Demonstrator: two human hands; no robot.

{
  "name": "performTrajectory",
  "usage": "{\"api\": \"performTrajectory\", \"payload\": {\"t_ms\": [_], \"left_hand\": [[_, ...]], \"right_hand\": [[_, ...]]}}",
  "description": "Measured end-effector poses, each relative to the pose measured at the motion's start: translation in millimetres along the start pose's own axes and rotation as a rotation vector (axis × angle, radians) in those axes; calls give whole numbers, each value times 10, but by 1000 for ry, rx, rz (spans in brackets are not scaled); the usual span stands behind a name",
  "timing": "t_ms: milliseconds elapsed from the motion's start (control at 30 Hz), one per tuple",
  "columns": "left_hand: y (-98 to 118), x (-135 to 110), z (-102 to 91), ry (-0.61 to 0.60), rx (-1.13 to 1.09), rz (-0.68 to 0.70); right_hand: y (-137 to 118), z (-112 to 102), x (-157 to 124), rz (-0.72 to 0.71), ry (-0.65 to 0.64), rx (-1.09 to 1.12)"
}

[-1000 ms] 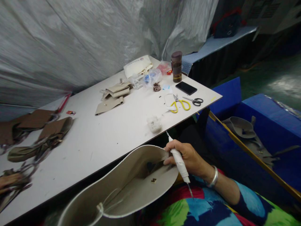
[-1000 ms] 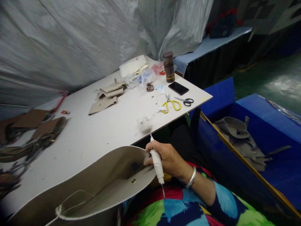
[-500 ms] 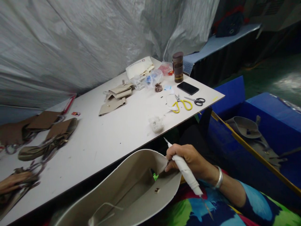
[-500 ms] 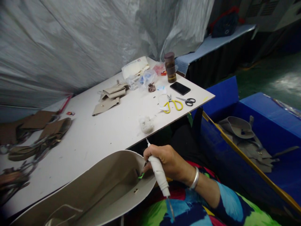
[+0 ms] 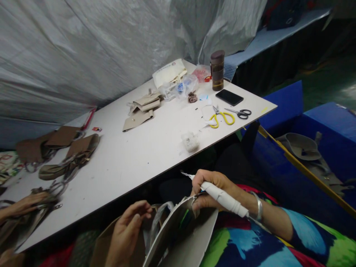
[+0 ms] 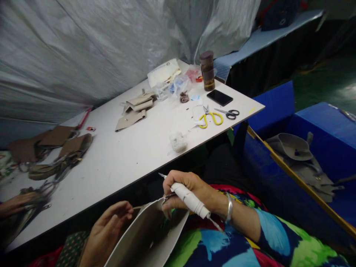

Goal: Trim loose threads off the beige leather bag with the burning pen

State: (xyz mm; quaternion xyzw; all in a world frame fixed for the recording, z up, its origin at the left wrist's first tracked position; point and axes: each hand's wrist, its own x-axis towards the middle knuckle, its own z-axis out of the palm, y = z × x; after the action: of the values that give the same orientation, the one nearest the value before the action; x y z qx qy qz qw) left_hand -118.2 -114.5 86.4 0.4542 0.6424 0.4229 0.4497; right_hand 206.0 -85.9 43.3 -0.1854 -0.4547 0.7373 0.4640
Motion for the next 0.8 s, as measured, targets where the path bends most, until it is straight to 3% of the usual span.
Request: {"api": "performTrajectory", "payload": {"t_ms": [67, 133, 267, 333, 433, 567, 667, 800], "left_hand": [[123, 81, 148, -104, -107, 52], [275, 200, 403, -295, -133, 66], [483, 401, 935, -649, -115, -26], [516, 449, 1101, -739, -63, -86], [544, 491, 1224, -783, -10, -121], [576, 577, 1301, -788, 80, -133], [521, 663, 1361, -736, 146, -188], [372, 754, 1455, -637, 50, -266]], "right_hand": [[0, 11, 14, -19, 8, -34], [-4, 2, 31, -42, 35, -84], [-8, -50, 66, -58, 151, -277], [-8, -77, 81, -59, 260, -412], [-8, -112, 109, -50, 365, -560], [8, -162, 182, -53, 402, -668], [53, -204, 253, -69, 434, -707], [141, -254, 317, -71, 445, -718]]}}
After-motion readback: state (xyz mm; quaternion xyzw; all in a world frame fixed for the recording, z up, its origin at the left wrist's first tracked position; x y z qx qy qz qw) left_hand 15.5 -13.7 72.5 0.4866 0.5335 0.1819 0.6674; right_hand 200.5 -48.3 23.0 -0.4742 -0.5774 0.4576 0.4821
